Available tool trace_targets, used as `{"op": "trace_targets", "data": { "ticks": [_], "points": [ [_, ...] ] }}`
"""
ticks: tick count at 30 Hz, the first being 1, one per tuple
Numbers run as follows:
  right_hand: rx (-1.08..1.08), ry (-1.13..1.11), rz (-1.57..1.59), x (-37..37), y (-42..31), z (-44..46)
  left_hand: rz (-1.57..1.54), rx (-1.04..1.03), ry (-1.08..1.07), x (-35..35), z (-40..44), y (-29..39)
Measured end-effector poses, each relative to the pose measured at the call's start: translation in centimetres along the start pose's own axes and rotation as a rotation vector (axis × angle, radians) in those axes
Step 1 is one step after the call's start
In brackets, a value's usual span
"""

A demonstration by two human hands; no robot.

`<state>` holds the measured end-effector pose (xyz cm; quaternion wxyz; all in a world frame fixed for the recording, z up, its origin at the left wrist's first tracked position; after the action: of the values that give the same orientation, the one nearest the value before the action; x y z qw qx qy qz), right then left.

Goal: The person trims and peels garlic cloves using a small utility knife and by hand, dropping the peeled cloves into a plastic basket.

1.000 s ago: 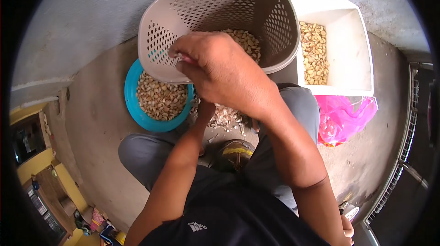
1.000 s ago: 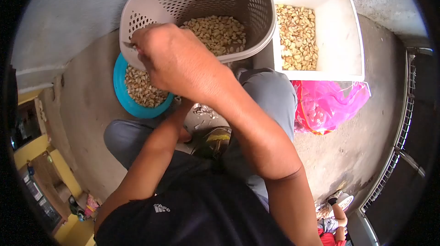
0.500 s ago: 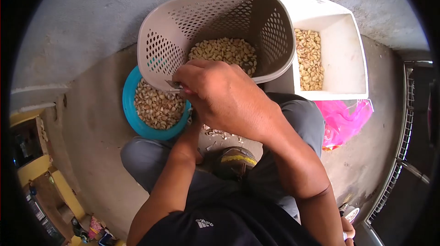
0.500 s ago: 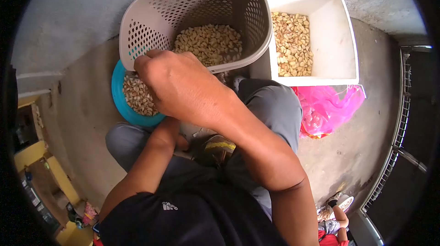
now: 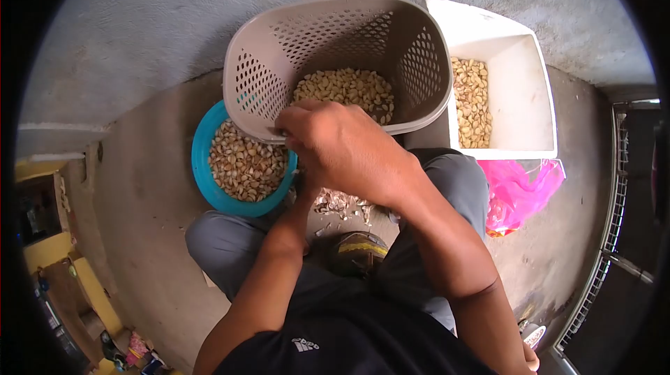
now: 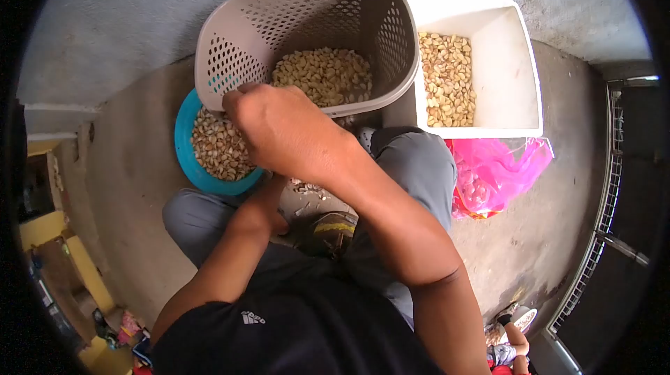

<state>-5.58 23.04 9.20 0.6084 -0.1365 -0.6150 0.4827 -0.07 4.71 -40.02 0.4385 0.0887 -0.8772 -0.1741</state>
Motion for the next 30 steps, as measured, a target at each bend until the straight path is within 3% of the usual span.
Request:
{"op": "trace_targets", "data": {
  "ticks": [5, 8, 14, 22, 26, 30],
  "points": [
    [-0.049, -0.072, -0.040, -0.7, 0.7, 0.5, -0.113, -0.146, -0.153, 0.7, -0.7, -0.4],
    [-0.039, -0.068, -0.090, -1.2, 1.6, -0.1, -0.526, 0.233, -0.316, 4.7, -4.9, 3.0],
    [0.013, 0.003, -0.033, 0.1, 1.6, -1.6, -0.425, 0.004, -0.308, 18.3, -14.9, 12.5],
    [0.060, -0.070, 0.155, -3.3, 0.0, -4.4, -1.125, -0.327, -0.177, 23.8, -21.7, 13.8],
    [0.013, -0.155, 0.218, -6.2, -0.4, -7.1, -1.284, -0.410, -0.131, 24.6, -22.9, 13.8],
    [-0.009, -0.135, 0.228, -7.6, 0.3, -7.5, -1.382, -0.479, -0.257, 24.9, -22.9, 13.9]
  ]
}}
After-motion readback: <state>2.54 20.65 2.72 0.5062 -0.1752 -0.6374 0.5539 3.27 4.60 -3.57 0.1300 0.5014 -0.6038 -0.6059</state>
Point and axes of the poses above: each hand's wrist, its own z-axis towards the middle knuckle, its own x-axis out of the back of the hand, y = z × x, the point moved 5 cm from there along z, towards the middle knuckle, and after that the axes turned 3 degrees about -y, right-handed, at the moved point
